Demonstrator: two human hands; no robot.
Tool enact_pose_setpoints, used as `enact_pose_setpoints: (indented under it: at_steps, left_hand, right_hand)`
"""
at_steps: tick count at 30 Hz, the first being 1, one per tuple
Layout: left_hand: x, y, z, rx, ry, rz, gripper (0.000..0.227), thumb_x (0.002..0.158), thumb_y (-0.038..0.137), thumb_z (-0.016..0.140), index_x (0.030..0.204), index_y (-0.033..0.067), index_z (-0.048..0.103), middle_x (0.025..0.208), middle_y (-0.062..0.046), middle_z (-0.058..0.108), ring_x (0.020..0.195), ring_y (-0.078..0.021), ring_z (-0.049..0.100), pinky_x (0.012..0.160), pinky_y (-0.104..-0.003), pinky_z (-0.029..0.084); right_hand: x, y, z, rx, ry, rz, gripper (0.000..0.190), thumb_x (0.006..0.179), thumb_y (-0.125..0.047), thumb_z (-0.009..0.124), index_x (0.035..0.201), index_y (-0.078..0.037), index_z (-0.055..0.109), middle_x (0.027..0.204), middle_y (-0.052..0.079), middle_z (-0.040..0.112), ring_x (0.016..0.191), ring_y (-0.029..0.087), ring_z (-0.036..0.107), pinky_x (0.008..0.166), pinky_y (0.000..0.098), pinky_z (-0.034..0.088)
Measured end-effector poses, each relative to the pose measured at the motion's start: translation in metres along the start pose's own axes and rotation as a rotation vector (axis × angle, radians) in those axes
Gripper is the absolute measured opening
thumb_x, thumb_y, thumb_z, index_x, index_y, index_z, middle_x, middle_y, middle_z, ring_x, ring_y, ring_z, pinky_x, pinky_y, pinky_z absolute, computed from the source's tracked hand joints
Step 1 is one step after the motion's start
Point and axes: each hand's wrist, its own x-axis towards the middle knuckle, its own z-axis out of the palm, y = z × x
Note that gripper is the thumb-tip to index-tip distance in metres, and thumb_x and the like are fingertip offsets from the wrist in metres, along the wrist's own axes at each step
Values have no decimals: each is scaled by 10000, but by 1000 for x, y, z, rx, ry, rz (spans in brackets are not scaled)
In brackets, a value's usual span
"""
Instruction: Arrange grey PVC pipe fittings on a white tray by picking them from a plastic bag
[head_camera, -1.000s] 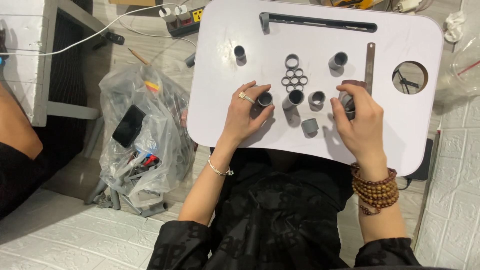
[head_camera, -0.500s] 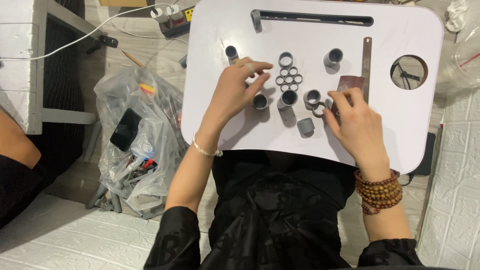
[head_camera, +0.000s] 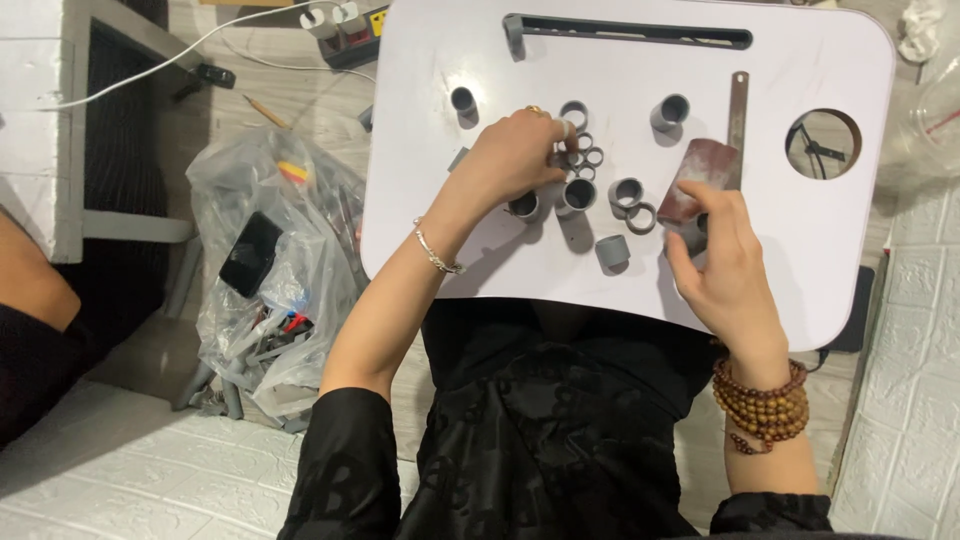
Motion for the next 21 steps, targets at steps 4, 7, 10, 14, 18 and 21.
enact_pose_setpoints:
  at_steps: [4,7,10,14,18,21]
  left_hand:
    - [-5,1,-2,71,-59,-102,37,596,130,670,621,135,644,731,-50,567,619,-183,552,543,-289,458]
    - [5,-20,24,144,-61,-117,138,559,214,725,660,145,661,702,-95,535,647,-351,607,544,-506,501]
    - [5,-22,24,118,-37,-138,107,534,154,722,619,164,658,648,-58,531,608,-317,613,528,-475,506]
    - [6,-24,15,125,-18,-108,62,598,135,674,654,114,660,671,-111,551,644,-364,613,555,-494,503]
    - [-12,-12,-11,-11,33,15,95,676,109,617,733,35,634,710,-153,564,697,-391,605,608,-498,494]
    - [-35,7,-34,-81,124,119,96,722,85,575,789,17,584,722,-161,581,732,-355,600,653,-465,475]
  right_hand:
    - [-7,-6,5,-45,36,-20,340,756,84,544,1092,62,501,972,157,460,719,221,482,629,290,405]
    - [-16,14,20,-101,39,-113,374,765,62,591,1125,0,512,928,109,435,878,318,532,759,374,449]
    - [-20,16,24,-121,55,-131,380,768,44,609,1133,1,513,936,111,440,887,308,530,763,369,450]
    - [-24,15,25,-93,58,-117,449,747,12,648,1166,15,490,1000,141,463,928,321,527,788,385,450]
    - [-29,19,24,-71,81,-105,510,728,-1,672,1191,42,462,1037,177,463,967,353,511,802,412,446]
    - [-34,28,27,-35,119,-74,544,727,-11,682,1208,52,437,1059,192,463,983,367,506,810,427,439]
